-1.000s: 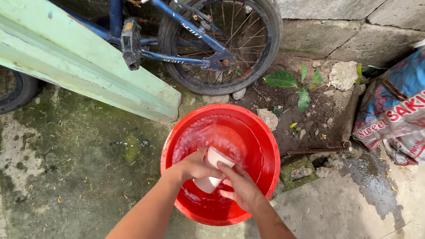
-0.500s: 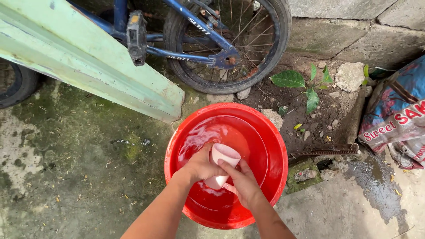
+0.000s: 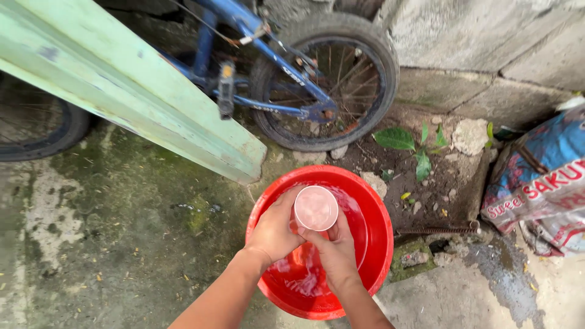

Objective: Watering several potted plants in an outdoor garden using a cup to scoop water from a bucket.

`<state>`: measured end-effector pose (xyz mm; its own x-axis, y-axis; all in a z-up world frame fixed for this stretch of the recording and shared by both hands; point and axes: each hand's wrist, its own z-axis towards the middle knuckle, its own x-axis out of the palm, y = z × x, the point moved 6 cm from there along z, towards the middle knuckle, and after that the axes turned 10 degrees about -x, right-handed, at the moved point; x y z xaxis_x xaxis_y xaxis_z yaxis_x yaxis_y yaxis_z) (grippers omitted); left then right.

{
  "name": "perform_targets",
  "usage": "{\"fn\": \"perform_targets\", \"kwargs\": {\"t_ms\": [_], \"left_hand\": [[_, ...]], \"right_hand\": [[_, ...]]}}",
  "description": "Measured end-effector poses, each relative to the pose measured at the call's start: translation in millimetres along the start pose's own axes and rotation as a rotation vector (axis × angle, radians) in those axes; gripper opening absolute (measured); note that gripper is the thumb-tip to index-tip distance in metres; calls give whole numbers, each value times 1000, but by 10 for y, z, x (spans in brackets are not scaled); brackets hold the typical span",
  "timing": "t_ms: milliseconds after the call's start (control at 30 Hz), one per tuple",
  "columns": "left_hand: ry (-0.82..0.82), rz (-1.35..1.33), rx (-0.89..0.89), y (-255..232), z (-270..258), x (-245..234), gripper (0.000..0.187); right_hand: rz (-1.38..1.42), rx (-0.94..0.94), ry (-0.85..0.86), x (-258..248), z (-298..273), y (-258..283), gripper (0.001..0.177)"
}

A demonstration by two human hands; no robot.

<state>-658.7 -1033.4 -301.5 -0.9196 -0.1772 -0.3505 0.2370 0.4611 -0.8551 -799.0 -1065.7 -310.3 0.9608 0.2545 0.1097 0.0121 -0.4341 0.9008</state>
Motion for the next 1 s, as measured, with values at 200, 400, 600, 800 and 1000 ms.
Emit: {"fn": "perform_targets", "kwargs": {"t_ms": [200,400,600,800,1000], "left_hand": [[-118,-6,74,-475,-245,-762,82],[-133,-125,0,-956,-574,-1729,79],[-232,-176,5,-1257,-1019,-2783,77],[-334,-268,119,-1382,-1576,-3835,77],[-471,-286,117,-1483,-2329,-4924,76]], "right_hand": [[-4,-162,77,585,-133,596,77],[-12,-222,170,1399,-389,1270,78],[-122,-321,247,2278,-640,1753,88],[-173,-412,346,3300,-1132,2289,91],[-141,-453,551,4419,-1783,2756,88]]}}
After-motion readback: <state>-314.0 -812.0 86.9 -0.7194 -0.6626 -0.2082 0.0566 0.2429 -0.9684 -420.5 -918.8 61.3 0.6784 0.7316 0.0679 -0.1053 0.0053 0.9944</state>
